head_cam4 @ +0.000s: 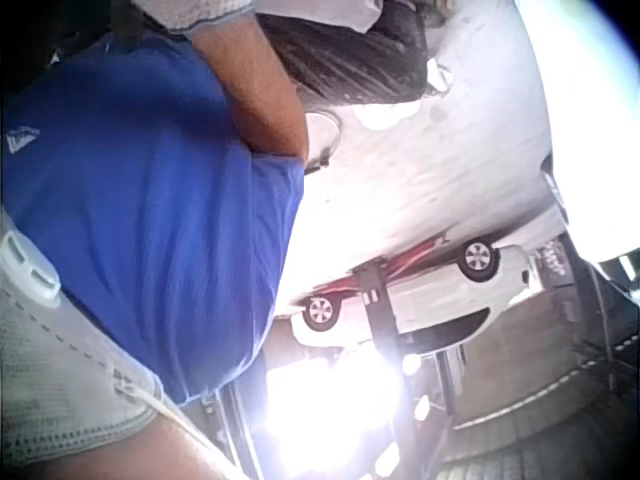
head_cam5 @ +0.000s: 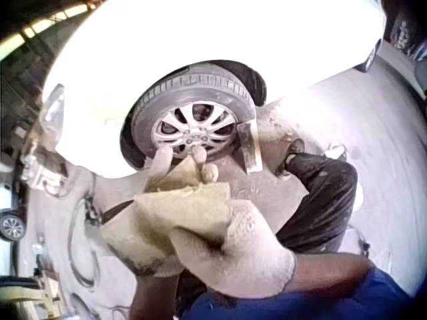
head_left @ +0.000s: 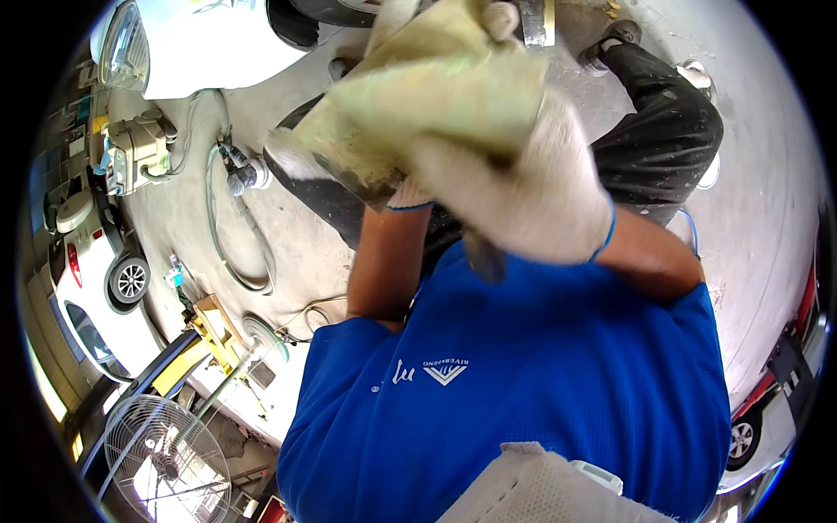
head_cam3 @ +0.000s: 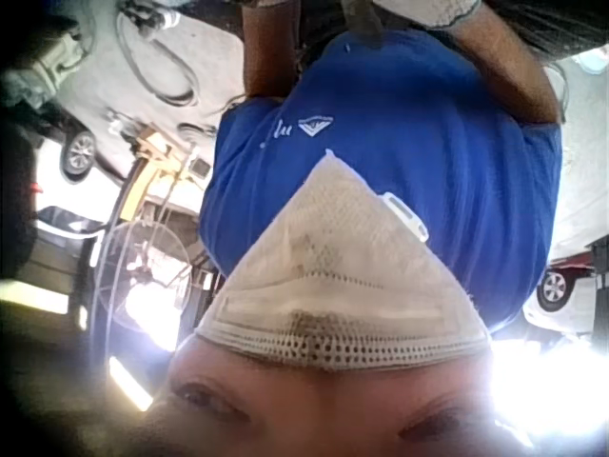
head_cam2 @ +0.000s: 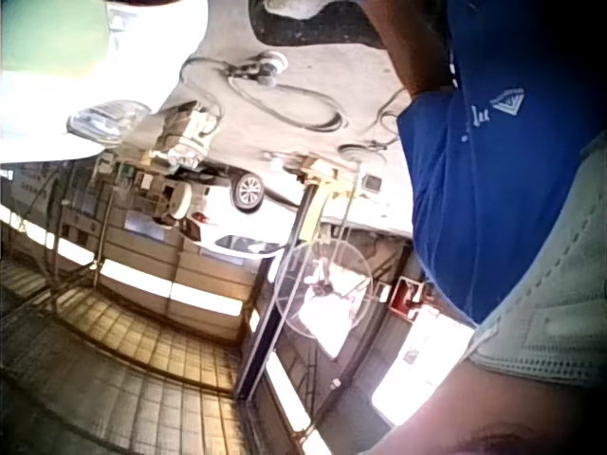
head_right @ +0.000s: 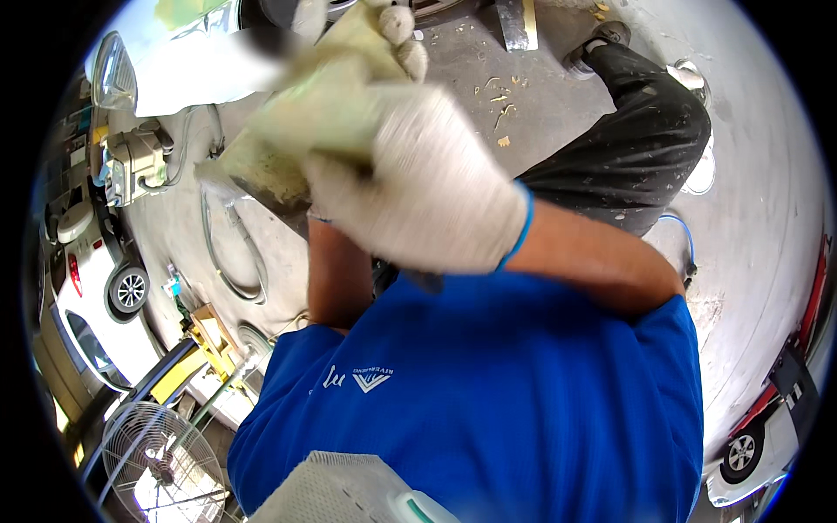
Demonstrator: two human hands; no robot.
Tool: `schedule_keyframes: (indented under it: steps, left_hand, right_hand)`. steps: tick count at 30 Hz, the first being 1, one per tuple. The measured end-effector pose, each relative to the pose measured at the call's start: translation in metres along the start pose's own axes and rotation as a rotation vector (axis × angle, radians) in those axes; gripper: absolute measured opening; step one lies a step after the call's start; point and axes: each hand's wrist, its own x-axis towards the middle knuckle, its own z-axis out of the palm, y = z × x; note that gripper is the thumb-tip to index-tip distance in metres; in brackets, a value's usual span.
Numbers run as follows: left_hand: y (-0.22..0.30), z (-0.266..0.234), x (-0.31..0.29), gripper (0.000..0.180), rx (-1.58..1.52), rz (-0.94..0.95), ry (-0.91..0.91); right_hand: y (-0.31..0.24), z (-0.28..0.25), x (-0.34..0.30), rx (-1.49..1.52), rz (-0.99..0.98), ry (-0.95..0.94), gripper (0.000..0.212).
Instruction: The person sands the front bumper of a white car using a sanding block and a scraper. They move around the bumper, adjusting their position and the sanding block to work on different areas.
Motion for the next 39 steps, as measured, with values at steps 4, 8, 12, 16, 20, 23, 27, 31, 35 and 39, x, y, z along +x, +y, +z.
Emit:
schedule_keyframes:
  steps: [4, 8, 12, 16, 20, 23, 27, 31, 35, 39]
  left_hand:
    - [0.000, -0.004, 0.003, 0.064, 0.024, 0.012, 0.016]
    - [-0.014, 0.010, 0.006, 0.064, -0.036, 0.031, -0.003]
    - [-0.013, 0.005, 0.008, 0.065, -0.008, 0.035, 0.016]
    - [-0.015, 0.007, 0.004, 0.066, -0.032, 0.049, 0.006]
    - [-0.007, -0.005, 0.003, 0.066, 0.015, 0.048, 0.031]
    - [-0.014, 0.000, 0.009, 0.067, -0.014, 0.072, 0.024]
    - [-0.015, 0.000, 0.005, 0.067, -0.013, 0.068, 0.012]
    - [-0.017, -0.004, 0.006, 0.068, -0.018, 0.056, 0.011]
    - [-0.022, -0.004, 0.007, 0.069, 0.084, 0.110, -0.101]
    - [-0.016, -0.024, 0.004, 0.065, 0.579, 0.221, -0.074]
  right_hand:
    - [0.003, -0.002, -0.002, 0.022, 0.028, -0.048, 0.024]
    - [0.007, 0.016, 0.002, 0.008, -0.372, 0.100, 0.031]
    - [-0.011, -0.001, -0.003, 0.024, 0.210, -0.010, 0.025]
    - [0.003, 0.010, -0.003, -0.152, -0.277, 0.120, 0.029]
    - [-0.006, -0.016, 0.000, 0.075, 0.436, -0.075, 0.029]
    - [0.011, -0.001, -0.002, -0.140, -0.024, 0.065, 0.031]
    - [0.013, -0.004, 0.000, -0.177, -0.131, -0.016, 0.033]
    - [0.019, -0.007, -0.001, -0.254, -0.025, 0.072, 0.029]
    - [0.026, -0.006, 0.006, -0.299, -0.160, 0.004, 0.030]
    - [0.048, -0.042, -0.004, -0.424, -0.040, 0.183, 0.027]
